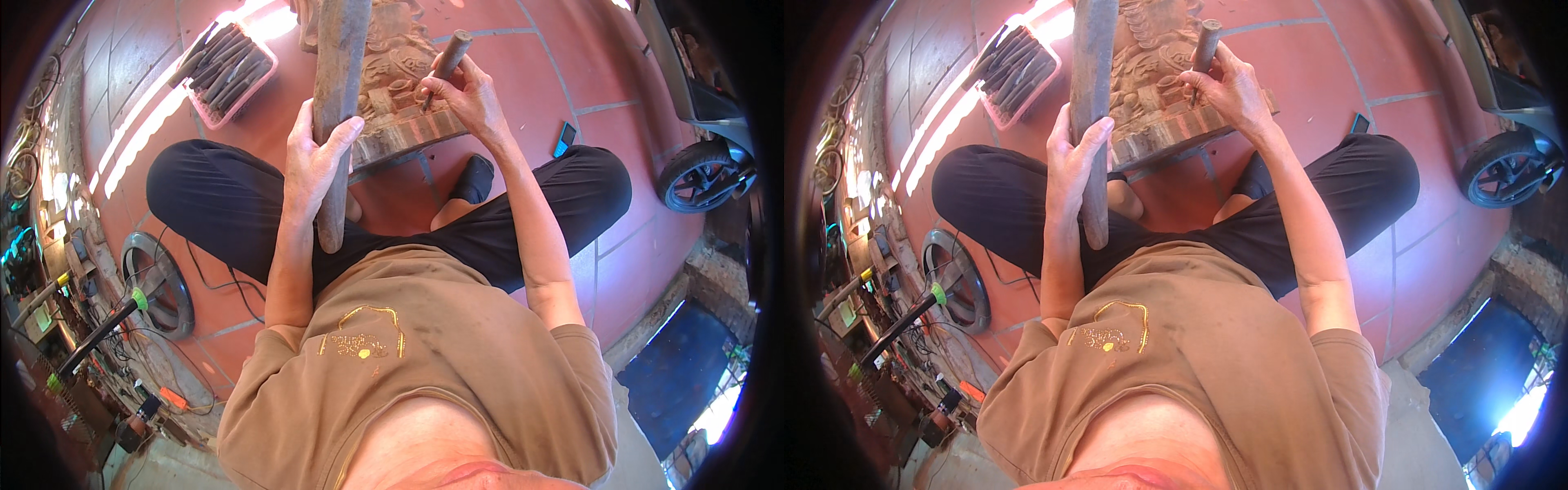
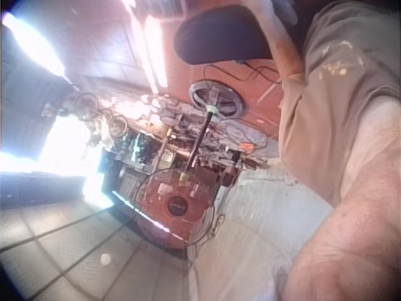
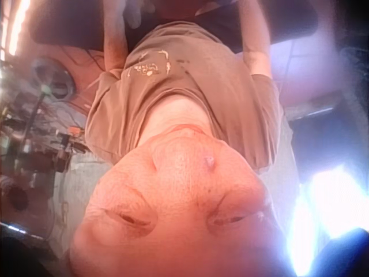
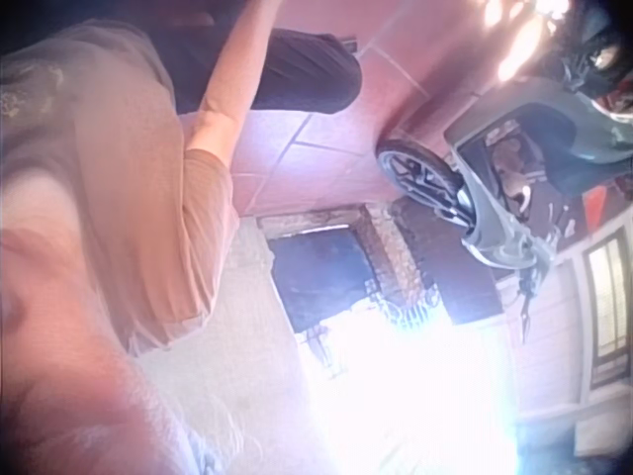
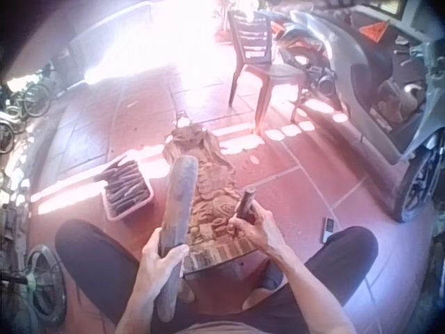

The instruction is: The person carves a wooden block using a chisel and mallet while sitting cross-legged on the floor. They repeatedly strike the chisel to shape the wood, occasionally adjusting the block's position.

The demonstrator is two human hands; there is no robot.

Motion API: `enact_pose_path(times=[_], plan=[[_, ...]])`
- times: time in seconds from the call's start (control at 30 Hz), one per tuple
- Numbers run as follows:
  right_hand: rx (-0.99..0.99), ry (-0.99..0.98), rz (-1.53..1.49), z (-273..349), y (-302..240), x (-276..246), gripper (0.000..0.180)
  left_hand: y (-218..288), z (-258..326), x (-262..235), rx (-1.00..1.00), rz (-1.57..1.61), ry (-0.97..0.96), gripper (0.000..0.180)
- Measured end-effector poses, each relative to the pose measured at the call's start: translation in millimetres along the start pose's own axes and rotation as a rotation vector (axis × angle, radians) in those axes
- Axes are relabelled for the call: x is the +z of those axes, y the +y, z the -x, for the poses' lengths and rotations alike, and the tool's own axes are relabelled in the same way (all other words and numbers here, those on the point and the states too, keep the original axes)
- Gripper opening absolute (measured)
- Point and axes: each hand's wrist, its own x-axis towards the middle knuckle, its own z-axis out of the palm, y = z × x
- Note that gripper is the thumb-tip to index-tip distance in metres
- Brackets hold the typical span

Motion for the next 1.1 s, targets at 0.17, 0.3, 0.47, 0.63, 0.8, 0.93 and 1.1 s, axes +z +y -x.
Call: enact_pose_path(times=[0.17, 0.3, 0.47, 0.63, 0.8, 0.93, 1.1], plan=[[-0.013, 0.087, -0.084, -1.6, 10.0, -1.0, 0.023, -3.1, -1.8, -2.3, 0.006, -0.01, 0.012, 0.037], [0.002, 0.09, -0.143, -1.5, 9.5, -0.7, 0.022, -3.8, -3.8, -2.9, 0.008, -0.01, 0.007, 0.038], [-0.005, 0.118, -0.087, -0.3, 16.1, -0.3, 0.024, -3.5, -3.2, 0.4, -0.002, -0.007, -0.005, 0.039], [-0.036, 0.143, 0.121, 1.2, 20.8, -3.5, 0.025, -2.7, -2.0, -0.3, 0.0, -0.001, 0.002, 0.039], [-0.21, 0.212, 0.408, 11.3, 1.8, 1.0, 0.021, -1.4, 0.8, -6.1, 0.007, -0.067, 0.032, 0.031], [-0.257, 0.386, 0.224, 1.7, 0.7, -30.1, 0.023, -3.2, -1.0, -9.3, 0.032, -0.043, 0.025, 0.031], [-0.132, 0.303, -0.199, 3.2, 0.6, -15.0, 0.02, -3.3, -3.0, -3.9, 0.006, 0.0, 0.006, 0.031]])
